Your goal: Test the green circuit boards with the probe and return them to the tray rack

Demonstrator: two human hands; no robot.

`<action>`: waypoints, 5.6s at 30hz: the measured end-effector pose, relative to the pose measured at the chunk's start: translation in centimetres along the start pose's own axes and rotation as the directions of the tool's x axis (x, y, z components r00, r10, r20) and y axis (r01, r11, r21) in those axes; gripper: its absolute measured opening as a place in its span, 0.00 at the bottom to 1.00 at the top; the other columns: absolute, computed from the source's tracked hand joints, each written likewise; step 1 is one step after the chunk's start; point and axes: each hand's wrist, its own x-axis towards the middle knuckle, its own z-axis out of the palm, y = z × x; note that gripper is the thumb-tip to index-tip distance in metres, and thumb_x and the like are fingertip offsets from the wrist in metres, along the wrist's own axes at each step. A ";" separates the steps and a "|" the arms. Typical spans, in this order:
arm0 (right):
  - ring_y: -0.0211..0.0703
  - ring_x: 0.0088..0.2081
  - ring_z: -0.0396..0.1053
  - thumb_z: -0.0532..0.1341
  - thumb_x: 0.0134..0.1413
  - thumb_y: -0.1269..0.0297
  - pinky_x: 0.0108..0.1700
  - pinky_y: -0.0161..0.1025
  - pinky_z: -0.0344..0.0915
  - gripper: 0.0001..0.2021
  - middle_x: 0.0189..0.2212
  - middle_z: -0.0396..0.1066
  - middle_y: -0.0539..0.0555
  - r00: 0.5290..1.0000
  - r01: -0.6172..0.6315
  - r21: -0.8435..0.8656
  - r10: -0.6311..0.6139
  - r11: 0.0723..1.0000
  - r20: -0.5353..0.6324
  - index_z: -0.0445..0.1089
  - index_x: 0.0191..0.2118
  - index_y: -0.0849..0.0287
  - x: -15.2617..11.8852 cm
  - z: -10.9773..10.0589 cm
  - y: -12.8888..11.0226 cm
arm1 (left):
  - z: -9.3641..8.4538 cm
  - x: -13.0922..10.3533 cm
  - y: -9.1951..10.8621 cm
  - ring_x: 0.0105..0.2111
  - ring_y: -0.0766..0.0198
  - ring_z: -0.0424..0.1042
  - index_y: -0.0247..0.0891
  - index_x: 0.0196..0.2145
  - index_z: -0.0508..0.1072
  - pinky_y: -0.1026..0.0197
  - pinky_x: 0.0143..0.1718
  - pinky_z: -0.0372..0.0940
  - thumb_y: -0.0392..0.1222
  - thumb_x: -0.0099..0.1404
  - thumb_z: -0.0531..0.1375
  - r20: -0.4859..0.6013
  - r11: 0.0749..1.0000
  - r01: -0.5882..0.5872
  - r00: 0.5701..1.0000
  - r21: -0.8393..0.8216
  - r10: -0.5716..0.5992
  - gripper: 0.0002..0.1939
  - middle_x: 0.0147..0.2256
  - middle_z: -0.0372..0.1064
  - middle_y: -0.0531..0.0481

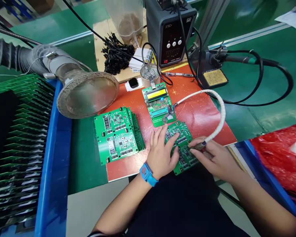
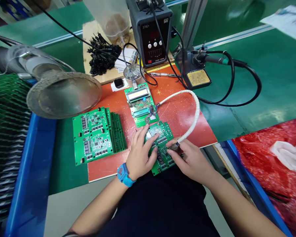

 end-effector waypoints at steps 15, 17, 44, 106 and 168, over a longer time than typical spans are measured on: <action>0.39 0.38 0.71 0.59 0.59 0.68 0.38 0.34 0.70 0.06 0.37 0.71 0.53 1.000 0.016 0.031 -0.015 0.999 -0.027 0.68 0.42 0.56 -0.1 -0.6 -0.5 | 0.0 0.1 -0.1 0.62 0.47 0.51 0.43 0.54 0.69 0.38 0.61 0.50 0.48 0.61 0.61 -0.078 0.999 -0.014 0.997 -0.030 0.011 0.23 0.62 0.52 0.39; 0.39 0.39 0.71 0.59 0.59 0.68 0.36 0.32 0.71 0.07 0.38 0.70 0.53 0.999 -0.006 0.073 0.010 0.997 -0.052 0.68 0.43 0.56 -0.3 -0.7 -0.5 | 0.0 0.1 -0.1 0.62 0.47 0.51 0.43 0.54 0.69 0.38 0.61 0.50 0.48 0.61 0.61 -0.079 0.999 -0.014 0.997 -0.030 0.011 0.23 0.62 0.52 0.39; 0.43 0.41 0.74 0.64 0.52 0.75 0.45 0.42 0.73 0.14 0.38 0.75 0.53 0.980 0.047 -0.051 -0.056 0.998 -0.191 0.68 0.44 0.54 -2.9 -0.6 -0.2 | 0.4 0.1 -0.3 0.63 0.46 0.51 0.42 0.54 0.68 0.38 0.62 0.48 0.49 0.62 0.59 -0.074 0.999 -0.001 0.997 -0.051 -0.002 0.24 0.62 0.52 0.39; 0.43 0.38 0.74 0.57 0.59 0.68 0.40 0.37 0.73 0.08 0.36 0.73 0.54 0.992 0.084 -0.213 -0.101 0.973 -0.071 0.65 0.45 0.54 -1.4 -0.1 -1.3 | 0.2 -0.1 0.0 0.63 0.46 0.52 0.41 0.55 0.68 0.35 0.62 0.48 0.47 0.60 0.60 -0.066 0.999 0.003 0.998 -0.043 -0.006 0.24 0.62 0.52 0.37; 0.43 0.40 0.73 0.57 0.59 0.67 0.41 0.38 0.73 0.07 0.38 0.73 0.53 0.993 0.011 -0.164 -0.031 0.986 -0.115 0.66 0.44 0.53 -1.5 -0.3 -1.9 | -1.6 2.0 4.1 0.62 0.23 0.47 0.39 0.65 0.54 0.29 0.58 0.50 0.65 0.32 0.71 0.285 0.954 0.113 0.939 0.279 -0.195 0.65 0.64 0.45 0.23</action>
